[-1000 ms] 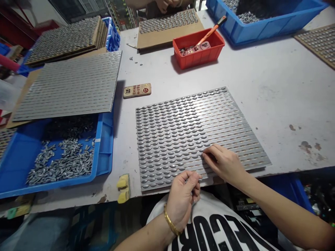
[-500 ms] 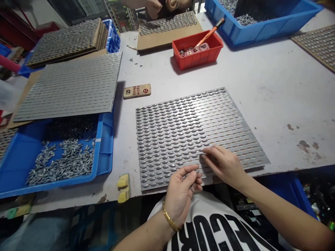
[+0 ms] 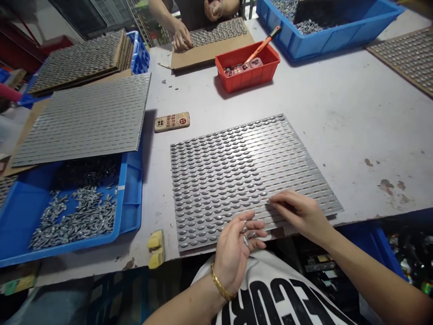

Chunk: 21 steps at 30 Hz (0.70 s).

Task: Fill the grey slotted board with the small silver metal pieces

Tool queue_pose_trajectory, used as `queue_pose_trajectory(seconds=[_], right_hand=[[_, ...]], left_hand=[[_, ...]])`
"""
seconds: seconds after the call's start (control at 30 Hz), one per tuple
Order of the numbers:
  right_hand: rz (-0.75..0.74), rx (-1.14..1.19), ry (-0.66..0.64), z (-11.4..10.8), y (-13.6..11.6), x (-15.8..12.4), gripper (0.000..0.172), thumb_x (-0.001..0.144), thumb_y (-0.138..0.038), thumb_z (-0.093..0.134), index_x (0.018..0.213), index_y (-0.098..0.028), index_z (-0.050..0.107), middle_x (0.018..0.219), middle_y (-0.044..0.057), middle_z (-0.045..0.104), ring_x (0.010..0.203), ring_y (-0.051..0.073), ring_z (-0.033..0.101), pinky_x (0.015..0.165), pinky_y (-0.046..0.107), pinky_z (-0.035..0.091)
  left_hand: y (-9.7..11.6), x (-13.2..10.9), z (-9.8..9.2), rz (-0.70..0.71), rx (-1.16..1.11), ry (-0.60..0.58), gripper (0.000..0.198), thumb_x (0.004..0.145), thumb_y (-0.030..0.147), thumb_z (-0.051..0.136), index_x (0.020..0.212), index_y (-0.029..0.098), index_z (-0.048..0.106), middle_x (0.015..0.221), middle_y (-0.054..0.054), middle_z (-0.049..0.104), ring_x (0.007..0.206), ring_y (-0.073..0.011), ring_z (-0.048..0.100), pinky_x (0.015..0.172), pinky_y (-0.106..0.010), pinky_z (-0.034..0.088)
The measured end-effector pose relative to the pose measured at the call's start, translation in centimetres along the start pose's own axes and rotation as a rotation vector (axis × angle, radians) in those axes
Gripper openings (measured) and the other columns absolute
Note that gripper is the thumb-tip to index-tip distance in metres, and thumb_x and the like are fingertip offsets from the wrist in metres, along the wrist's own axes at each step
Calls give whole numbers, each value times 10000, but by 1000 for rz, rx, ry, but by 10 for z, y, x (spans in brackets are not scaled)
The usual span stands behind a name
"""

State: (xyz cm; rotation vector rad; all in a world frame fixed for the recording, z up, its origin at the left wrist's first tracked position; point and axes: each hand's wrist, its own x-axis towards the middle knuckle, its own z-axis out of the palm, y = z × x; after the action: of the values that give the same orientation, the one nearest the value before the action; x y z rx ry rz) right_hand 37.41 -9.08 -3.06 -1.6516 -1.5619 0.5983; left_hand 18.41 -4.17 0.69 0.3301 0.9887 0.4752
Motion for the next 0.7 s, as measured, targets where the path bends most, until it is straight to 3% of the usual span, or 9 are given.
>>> queue_pose_trajectory(seconds=[0.23, 0.43, 0.6, 0.7], right_hand=[[-46, -142, -17, 9, 7, 8, 143, 923, -183, 483, 978, -210, 613, 908, 58, 630, 834, 171, 606, 700, 288, 486], [-52, -254, -40, 10, 8, 8, 142, 924, -209, 473, 969, -206, 608, 913, 65, 602, 803, 174, 595, 697, 294, 488], [-38, -269, -47, 9, 9, 8, 146, 923, -210, 470, 982, -208, 604, 925, 64, 598, 822, 180, 600, 692, 297, 491], [-39, -264, -33, 8, 6, 7, 158, 922, -215, 470, 1008, -212, 603, 951, 70, 604, 839, 187, 607, 696, 302, 498]], left_hand=[[-3, -4, 0, -14, 40, -42, 135, 891, 293, 494, 940, 168, 482, 824, -112, 690, 725, -202, 651, 598, -280, 454], [-3, -2, -6, 17, 138, -9, 226, 778, 283, 686, 910, 102, 663, 626, 5, 548, 532, -54, 457, 501, -186, 359], [-2, -4, -10, 34, 91, 1, 282, 742, 259, 719, 972, 101, 680, 772, -71, 653, 660, -97, 551, 570, -203, 427], [-2, -7, -13, 40, 82, 16, 243, 724, 264, 737, 905, 128, 650, 770, -77, 676, 652, -115, 578, 576, -222, 446]])
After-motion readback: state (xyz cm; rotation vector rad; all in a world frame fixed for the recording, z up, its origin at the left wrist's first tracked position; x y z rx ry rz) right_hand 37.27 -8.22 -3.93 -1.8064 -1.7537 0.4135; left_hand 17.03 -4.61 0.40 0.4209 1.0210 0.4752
